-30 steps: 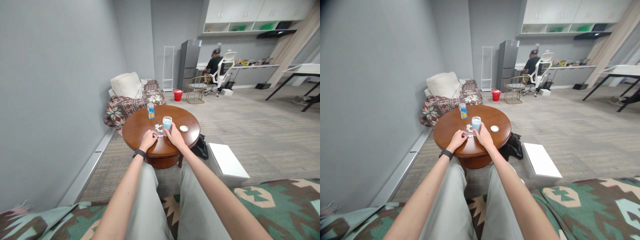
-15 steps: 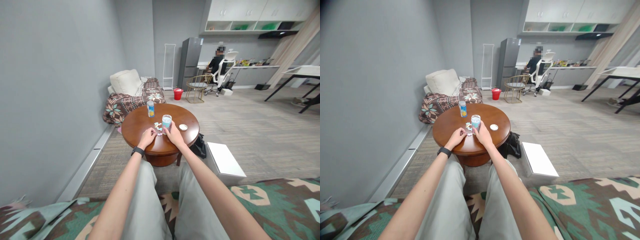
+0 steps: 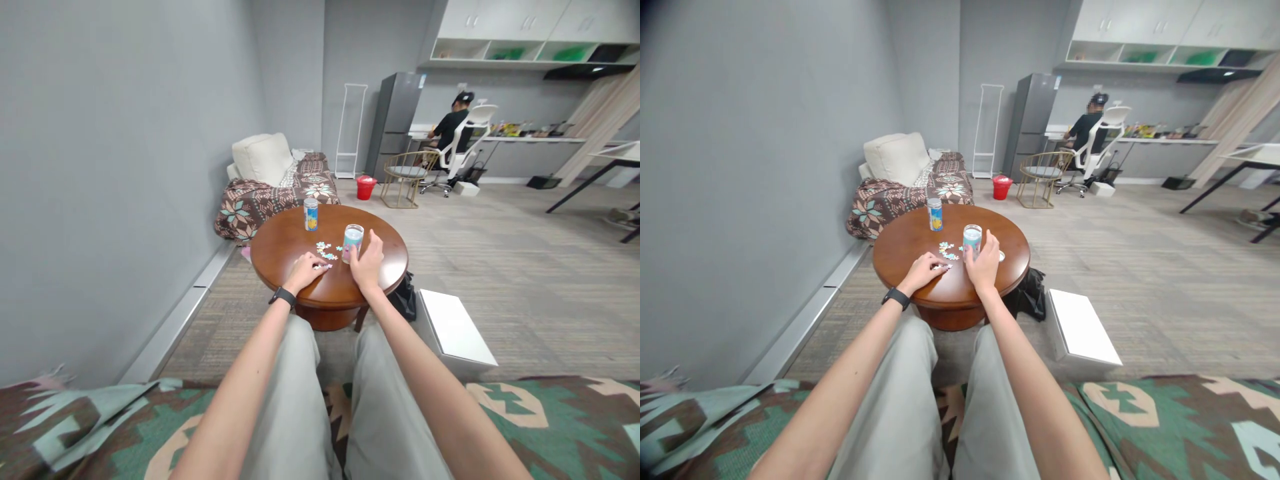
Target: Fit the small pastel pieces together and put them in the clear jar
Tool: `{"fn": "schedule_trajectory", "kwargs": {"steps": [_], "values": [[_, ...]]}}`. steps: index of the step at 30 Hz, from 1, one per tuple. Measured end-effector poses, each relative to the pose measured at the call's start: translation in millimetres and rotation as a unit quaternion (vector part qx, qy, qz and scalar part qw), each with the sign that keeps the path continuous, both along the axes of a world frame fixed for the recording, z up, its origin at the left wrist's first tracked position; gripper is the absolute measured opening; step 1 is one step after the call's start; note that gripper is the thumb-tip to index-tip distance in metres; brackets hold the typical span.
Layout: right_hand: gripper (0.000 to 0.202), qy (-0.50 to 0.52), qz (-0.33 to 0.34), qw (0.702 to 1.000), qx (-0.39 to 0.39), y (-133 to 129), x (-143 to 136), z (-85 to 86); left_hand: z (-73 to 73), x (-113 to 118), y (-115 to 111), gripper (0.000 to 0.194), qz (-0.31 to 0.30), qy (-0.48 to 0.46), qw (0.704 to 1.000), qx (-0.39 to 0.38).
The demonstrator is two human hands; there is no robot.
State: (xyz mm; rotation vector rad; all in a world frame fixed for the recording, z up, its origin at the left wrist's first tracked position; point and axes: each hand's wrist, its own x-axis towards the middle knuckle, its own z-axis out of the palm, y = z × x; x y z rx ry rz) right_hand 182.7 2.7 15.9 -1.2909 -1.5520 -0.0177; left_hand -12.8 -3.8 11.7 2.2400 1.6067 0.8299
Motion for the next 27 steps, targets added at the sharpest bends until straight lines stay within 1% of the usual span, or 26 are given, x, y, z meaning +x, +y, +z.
{"fn": "schedule_trajectory", "kwargs": {"steps": [1,3,4,5,6,7,9,11,14,16,18,21,24,27], "values": [[0.052,-0.025,0.025,0.999,0.013,-4,-2,1.7,0.0,0,0,0.023,0.003,0.005,1.000,-0.004],[0.039,-0.115,0.121,0.986,0.008,-11,-11,3.1,-1.4,0,2,0.020,0.013,0.003,1.000,-0.009],[0.038,-0.164,0.171,0.972,-0.004,-11,-19,2.5,-2.5,0,3,0.017,0.020,-0.003,1.000,-0.008],[0.039,-0.204,0.207,0.957,-0.020,-9,-27,1.0,-3.6,0,5,0.014,0.028,-0.010,1.000,-0.007],[0.042,-0.231,0.225,0.946,-0.037,-4,-36,-1.1,-4.7,-1,6,0.011,0.035,-0.019,0.999,-0.007],[0.044,-0.244,0.223,0.942,-0.056,3,-45,-3.9,-5.6,-1,6,0.010,0.040,-0.030,0.999,-0.008],[0.049,-0.239,0.193,0.947,-0.097,23,-60,-10.1,-6.8,-1,7,0.009,0.043,-0.054,0.998,-0.012],[0.051,-0.227,0.165,0.950,-0.136,45,-70,-16.3,-7.5,-2,7,0.007,0.042,-0.080,0.996,-0.015],[0.047,-0.214,0.126,0.942,-0.225,69,-74,-24.5,-8.8,-3,7,0.005,0.051,-0.108,0.993,-0.018],[0.045,-0.219,0.113,0.932,-0.265,76,-73,-29.6,-10.3,-3,8,0.008,0.057,-0.115,0.992,-0.018],[0.041,-0.228,0.124,0.931,-0.256,77,-69,-33.9,-12.0,-3,9,0.008,0.057,-0.115,0.992,-0.014],[0.036,-0.237,0.166,0.933,-0.214,74,-61,-36.8,-13.6,-3,9,0.005,0.050,-0.114,0.992,-0.015],[0.033,-0.249,0.212,0.924,-0.196,67,-52,-33.7,-13.5,-3,8,0.003,0.046,-0.108,0.993,-0.019],[0.029,-0.244,0.246,0.920,-0.186,54,-43,-26.8,-13.1,-4,7,0.008,0.044,-0.099,0.994,-0.011]]}}
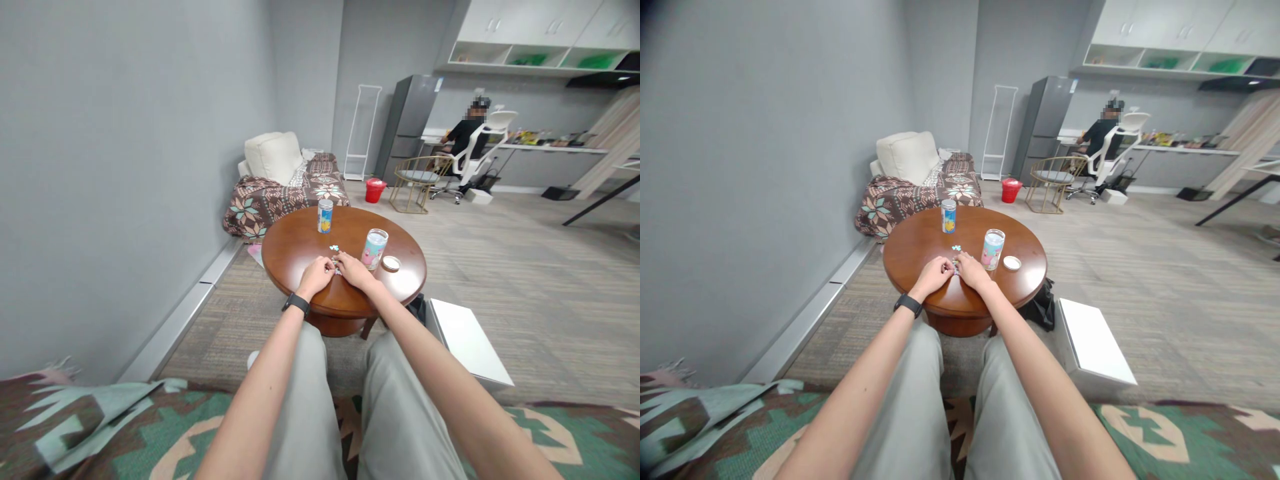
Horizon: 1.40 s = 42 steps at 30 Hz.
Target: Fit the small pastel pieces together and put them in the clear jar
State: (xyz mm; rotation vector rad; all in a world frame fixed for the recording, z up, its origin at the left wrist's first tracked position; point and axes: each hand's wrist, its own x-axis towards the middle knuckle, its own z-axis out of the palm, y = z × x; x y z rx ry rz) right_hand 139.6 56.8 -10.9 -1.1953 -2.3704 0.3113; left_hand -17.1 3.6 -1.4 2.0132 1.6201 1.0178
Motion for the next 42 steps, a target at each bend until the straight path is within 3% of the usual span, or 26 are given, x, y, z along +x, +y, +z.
{"fn": "schedule_trajectory", "kwargs": {"steps": [9,21,33,42], "values": [[0.023,0.114,0.001,0.992,0.044,-34,14,5.8,4.1,1,-3,0.005,0.001,-0.018,1.000,0.005],[0.023,0.131,-0.006,0.991,0.010,-42,11,12.0,4.6,1,-3,0.008,-0.015,-0.031,0.999,-0.012],[0.008,0.132,0.010,0.990,0.039,-37,10,3.8,12.2,2,-9,0.014,0.001,-0.038,0.999,-0.011],[0.013,0.123,0.005,0.992,0.026,-43,8,10.1,11.5,3,-6,0.020,-0.002,-0.026,1.000,-0.002]]}}
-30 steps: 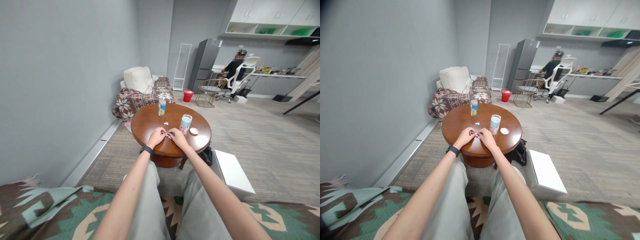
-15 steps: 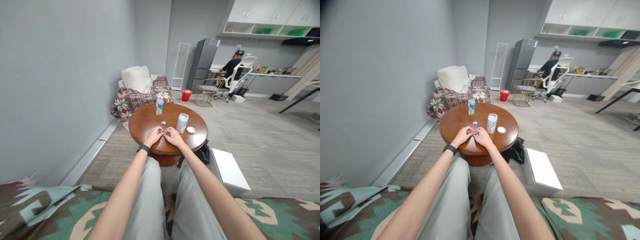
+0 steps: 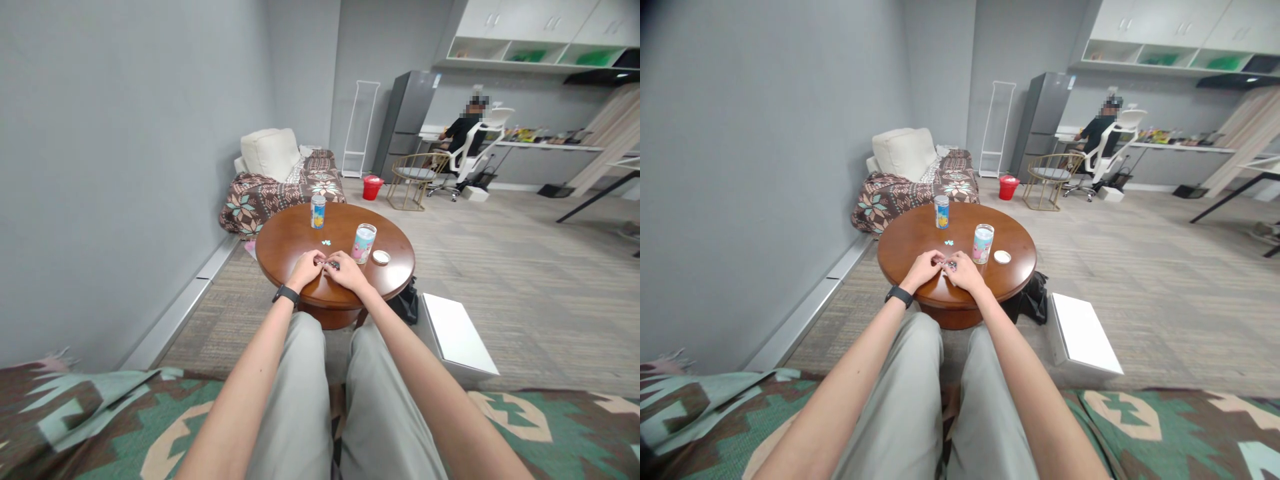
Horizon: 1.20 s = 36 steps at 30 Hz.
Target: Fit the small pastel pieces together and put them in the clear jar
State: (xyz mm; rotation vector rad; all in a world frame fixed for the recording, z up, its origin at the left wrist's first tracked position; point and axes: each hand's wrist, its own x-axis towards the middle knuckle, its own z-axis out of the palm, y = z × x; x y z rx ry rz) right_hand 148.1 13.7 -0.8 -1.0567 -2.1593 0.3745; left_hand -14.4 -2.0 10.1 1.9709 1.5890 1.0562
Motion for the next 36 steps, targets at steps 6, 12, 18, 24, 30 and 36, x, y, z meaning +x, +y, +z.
{"fn": "schedule_trajectory", "kwargs": {"steps": [6,12,18,24,30,36], "values": [[0.011,0.010,0.019,1.000,0.010,4,2,-3.4,1.8,-1,-2,0.014,-0.019,-0.039,0.999,-0.003],[0.009,0.007,0.018,0.999,0.029,8,3,-9.5,-1.1,-3,-3,0.010,-0.019,-0.111,0.993,-0.018],[0.005,0.003,0.021,0.998,0.051,3,2,-5.4,-4.9,-7,0,0.014,-0.034,-0.188,0.982,-0.013],[0.007,0.016,0.006,0.999,0.050,3,4,-4.0,-7.8,-9,2,0.019,-0.054,-0.226,0.972,-0.027],[0.006,0.028,-0.002,1.000,0.008,1,4,-3.1,-6.7,-8,0,0.016,-0.069,-0.206,0.976,-0.031],[0.005,0.038,0.017,0.999,-0.016,-4,4,3.2,-6.2,-8,0,0.016,-0.074,-0.194,0.977,-0.040]]}}
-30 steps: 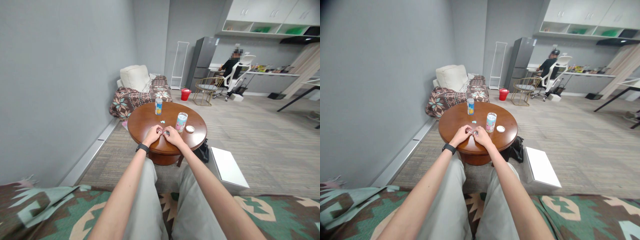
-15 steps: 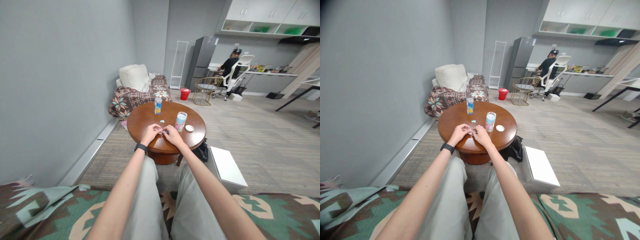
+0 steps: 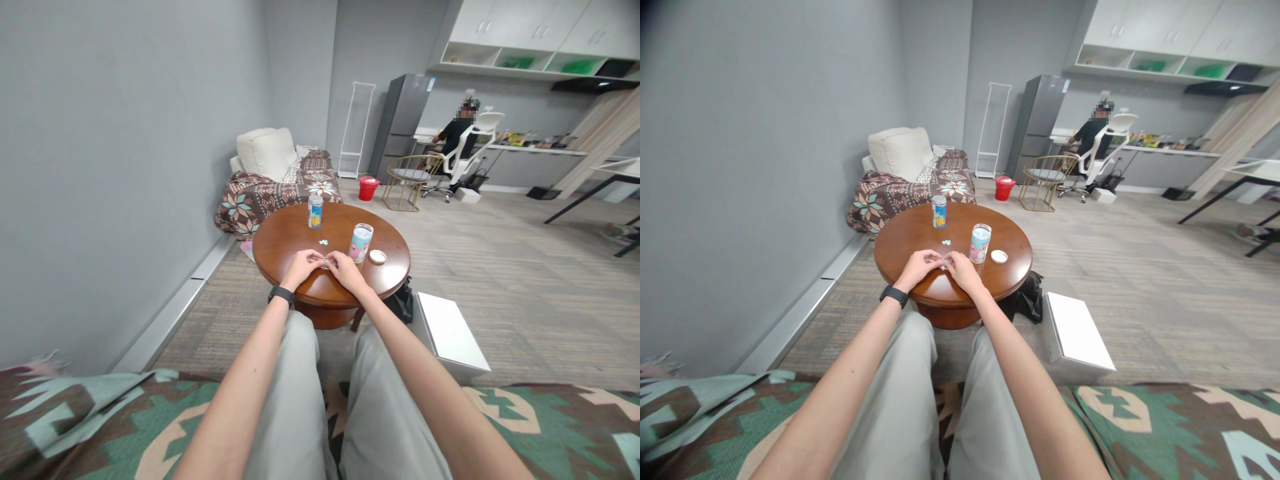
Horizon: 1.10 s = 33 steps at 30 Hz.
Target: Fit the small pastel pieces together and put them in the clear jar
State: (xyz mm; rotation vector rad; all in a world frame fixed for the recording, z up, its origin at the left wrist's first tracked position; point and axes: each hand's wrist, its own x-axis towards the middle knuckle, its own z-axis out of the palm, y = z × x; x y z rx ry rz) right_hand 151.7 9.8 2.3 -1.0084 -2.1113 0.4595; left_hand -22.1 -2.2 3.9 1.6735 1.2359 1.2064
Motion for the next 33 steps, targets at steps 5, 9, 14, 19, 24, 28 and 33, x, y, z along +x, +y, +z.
{"fn": "schedule_trajectory", "kwargs": {"steps": [5,9,14,19,24,28,33], "values": [[0.008,0.005,-0.014,0.999,0.032,0,-1,-1.5,1.9,1,-1,0.019,0.018,0.030,0.999,0.012],[0.012,0.019,-0.026,0.998,0.058,-8,1,10.9,2.4,3,-1,0.024,0.022,0.114,0.992,0.051],[0.019,0.012,-0.075,0.991,0.114,-6,25,64.9,4.7,6,-3,0.026,-0.017,0.243,0.966,0.085],[0.019,-0.079,-0.181,0.977,0.076,26,64,114.6,2.9,6,-3,0.028,-0.025,0.287,0.953,0.090],[0.018,-0.183,-0.175,0.967,0.037,47,74,121.0,-1.7,4,0,0.027,-0.021,0.288,0.953,0.093],[0.018,-0.203,-0.163,0.965,0.031,53,71,121.4,-3.8,4,1,0.028,-0.015,0.291,0.952,0.090],[0.015,-0.196,-0.160,0.967,0.013,61,70,125.5,-3.3,4,1,0.026,-0.015,0.285,0.954,0.093]]}}
